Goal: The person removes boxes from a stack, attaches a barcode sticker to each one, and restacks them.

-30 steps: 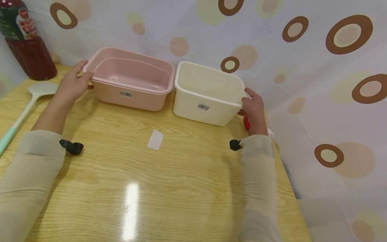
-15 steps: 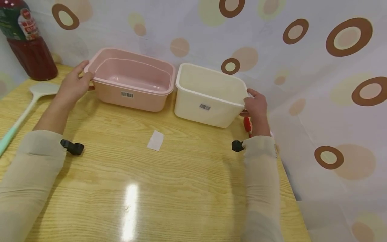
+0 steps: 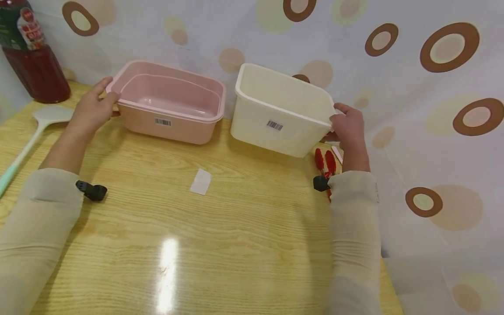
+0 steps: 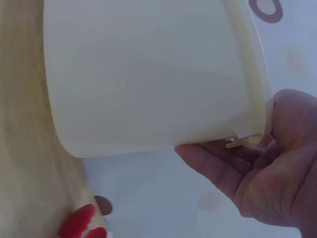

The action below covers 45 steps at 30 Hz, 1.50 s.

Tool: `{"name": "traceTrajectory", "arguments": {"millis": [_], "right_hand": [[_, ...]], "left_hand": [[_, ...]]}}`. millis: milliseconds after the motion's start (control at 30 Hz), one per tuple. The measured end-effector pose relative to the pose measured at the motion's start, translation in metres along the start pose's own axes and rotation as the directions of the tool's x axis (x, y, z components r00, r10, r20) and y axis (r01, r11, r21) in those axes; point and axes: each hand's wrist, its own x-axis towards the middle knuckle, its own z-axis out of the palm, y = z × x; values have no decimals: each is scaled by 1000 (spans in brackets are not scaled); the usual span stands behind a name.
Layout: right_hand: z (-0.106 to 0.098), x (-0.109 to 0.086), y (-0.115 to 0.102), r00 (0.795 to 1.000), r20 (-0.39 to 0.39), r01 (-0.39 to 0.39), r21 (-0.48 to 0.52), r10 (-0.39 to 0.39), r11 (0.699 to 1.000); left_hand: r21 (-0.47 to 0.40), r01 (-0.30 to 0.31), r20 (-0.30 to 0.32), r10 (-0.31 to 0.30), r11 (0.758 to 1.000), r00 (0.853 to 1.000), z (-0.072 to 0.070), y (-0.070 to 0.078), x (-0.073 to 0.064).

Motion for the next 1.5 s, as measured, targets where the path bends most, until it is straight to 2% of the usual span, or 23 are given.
{"name": "traceTrajectory", "arguments": {"millis": [200,333,467,700,800,967,1100,1233,1300,1500], "right_hand": [[-16,-6,-33,1000,-2,4,74,-4,997],[-25,-15,-57,1000,-4,17,86,-16,996],[-19,-22,-82,999,15,35,147,-37,989],[24,-29,-122,993,74,68,231,-87,971],[45,-31,-135,990,98,80,207,-102,975],[80,-37,-160,982,143,104,132,-123,986],[107,-42,-176,973,181,113,153,-140,982],[131,-43,-185,966,202,129,169,-162,977],[140,-44,-187,963,209,140,143,-168,980],[163,-44,-186,963,222,121,146,-152,982]], "left_hand": [[-18,-4,-9,4,1000,1000,-1,1,0],[-43,-11,-6,10,999,1000,1,3,0],[-24,-14,-11,14,1000,1000,1,2,0],[-36,-1,10,1,999,1000,-1,0,-3],[-44,1,27,0,999,1000,-1,0,-4],[-34,-32,58,33,999,998,-1,0,-3],[-49,-48,80,52,998,995,0,0,-4],[-67,-57,105,63,996,992,1,2,-5],[-82,-55,115,64,995,991,2,3,-5],[-80,-48,109,56,996,992,2,3,-5]]}}
